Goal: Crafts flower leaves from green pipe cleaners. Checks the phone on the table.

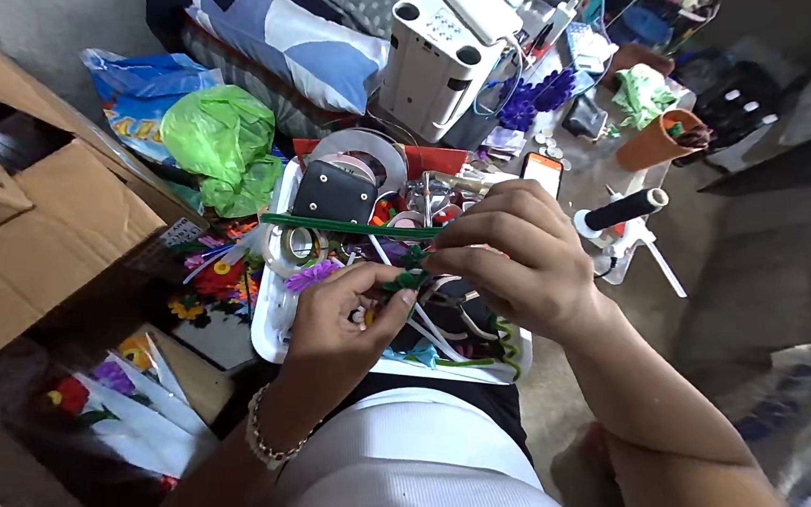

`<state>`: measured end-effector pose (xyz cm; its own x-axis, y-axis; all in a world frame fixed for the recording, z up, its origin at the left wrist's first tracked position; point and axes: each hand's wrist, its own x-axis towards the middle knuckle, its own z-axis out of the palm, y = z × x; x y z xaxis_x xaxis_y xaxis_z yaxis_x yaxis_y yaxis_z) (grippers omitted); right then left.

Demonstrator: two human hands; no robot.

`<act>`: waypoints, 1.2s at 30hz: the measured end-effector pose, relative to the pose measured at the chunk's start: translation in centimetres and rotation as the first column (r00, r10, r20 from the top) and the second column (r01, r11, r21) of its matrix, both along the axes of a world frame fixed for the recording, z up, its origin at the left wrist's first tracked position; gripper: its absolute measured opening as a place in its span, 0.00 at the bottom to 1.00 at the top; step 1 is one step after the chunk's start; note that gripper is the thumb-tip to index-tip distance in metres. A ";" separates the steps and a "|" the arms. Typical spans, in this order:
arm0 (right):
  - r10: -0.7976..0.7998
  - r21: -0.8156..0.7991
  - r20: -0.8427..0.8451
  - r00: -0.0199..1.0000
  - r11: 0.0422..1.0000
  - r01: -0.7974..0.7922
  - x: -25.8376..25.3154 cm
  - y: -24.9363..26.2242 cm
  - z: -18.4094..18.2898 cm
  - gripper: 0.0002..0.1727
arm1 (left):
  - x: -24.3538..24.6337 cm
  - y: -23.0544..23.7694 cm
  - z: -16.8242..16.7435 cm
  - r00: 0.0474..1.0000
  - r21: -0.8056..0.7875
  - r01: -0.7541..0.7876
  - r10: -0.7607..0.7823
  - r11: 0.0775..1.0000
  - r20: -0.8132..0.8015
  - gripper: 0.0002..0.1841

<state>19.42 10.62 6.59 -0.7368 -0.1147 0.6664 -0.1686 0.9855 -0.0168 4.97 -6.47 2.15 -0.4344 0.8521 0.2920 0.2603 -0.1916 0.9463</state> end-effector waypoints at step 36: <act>-0.255 -0.851 -0.311 0.915 0.503 -0.149 -0.1 -6.3 -6.4 0.06 | 0.9 0.9 -0.1 0.964 0.111 -0.071 0.039 0.991 0.264 0.03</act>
